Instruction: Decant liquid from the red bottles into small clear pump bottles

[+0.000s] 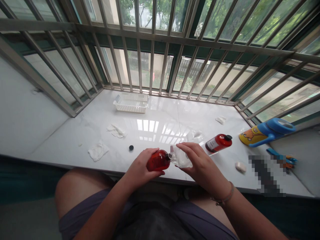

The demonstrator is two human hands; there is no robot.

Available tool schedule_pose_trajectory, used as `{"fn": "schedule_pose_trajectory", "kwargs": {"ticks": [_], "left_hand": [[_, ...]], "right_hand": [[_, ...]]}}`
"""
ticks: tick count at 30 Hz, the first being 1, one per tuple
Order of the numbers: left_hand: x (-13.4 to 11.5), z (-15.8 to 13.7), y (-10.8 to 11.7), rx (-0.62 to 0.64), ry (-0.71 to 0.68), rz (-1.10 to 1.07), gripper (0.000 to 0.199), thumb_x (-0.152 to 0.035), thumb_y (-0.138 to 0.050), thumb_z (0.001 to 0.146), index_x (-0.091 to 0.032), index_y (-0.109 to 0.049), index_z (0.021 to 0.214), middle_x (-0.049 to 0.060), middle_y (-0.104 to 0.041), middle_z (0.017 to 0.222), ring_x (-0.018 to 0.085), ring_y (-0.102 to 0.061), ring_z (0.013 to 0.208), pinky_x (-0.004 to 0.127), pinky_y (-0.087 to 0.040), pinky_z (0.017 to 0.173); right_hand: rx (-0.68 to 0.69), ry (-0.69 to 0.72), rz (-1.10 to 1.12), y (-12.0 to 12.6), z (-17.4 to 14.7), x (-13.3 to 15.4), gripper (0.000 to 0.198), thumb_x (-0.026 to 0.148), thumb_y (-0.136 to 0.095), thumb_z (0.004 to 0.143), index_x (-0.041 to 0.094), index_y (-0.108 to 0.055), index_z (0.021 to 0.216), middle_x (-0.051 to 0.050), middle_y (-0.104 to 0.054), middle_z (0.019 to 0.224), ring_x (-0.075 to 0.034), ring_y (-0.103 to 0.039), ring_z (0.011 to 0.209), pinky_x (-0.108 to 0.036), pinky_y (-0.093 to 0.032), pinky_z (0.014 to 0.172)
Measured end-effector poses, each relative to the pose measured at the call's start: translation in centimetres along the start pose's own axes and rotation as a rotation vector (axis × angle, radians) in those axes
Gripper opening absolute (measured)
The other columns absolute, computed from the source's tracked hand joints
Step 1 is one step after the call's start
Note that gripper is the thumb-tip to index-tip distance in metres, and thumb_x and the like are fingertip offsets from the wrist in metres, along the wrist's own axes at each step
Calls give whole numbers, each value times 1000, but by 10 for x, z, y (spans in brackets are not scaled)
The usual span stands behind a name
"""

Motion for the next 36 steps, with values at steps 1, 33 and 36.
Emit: {"fn": "schedule_pose_trajectory", "kwargs": {"ticks": [1,33,36], "left_hand": [[0,0,0,1,2,-3,82,-30,-95,76,-33,-55,148,10,-63,147,33,-62,135,52,-53,116],[7,1,-3,2,21,-31,81,-31,-95,75,-34,-57,147,9,-64,146,33,-64,134,52,-53,116],[6,1,-3,3,27,-33,81,-30,-95,76,-34,-57,147,9,-64,146,33,-63,134,52,-53,116]], "right_hand": [[2,0,-3,0,0,0,81,6,-71,89,32,-42,160,-12,-63,140,-34,-61,130,-55,-59,108],[-9,17,-34,0,3,-1,83,6,-71,87,34,-44,160,-11,-66,139,-35,-64,126,-59,-59,105],[-10,18,-38,0,3,-1,82,5,-71,87,33,-44,159,-11,-66,139,-35,-63,126,-59,-58,105]]}}
Point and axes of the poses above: each hand's wrist, its own z-axis towards the middle knuckle, its own y-axis out of the back of the hand, x = y × z, the point moved 2 cm from there along z, towards the middle knuckle
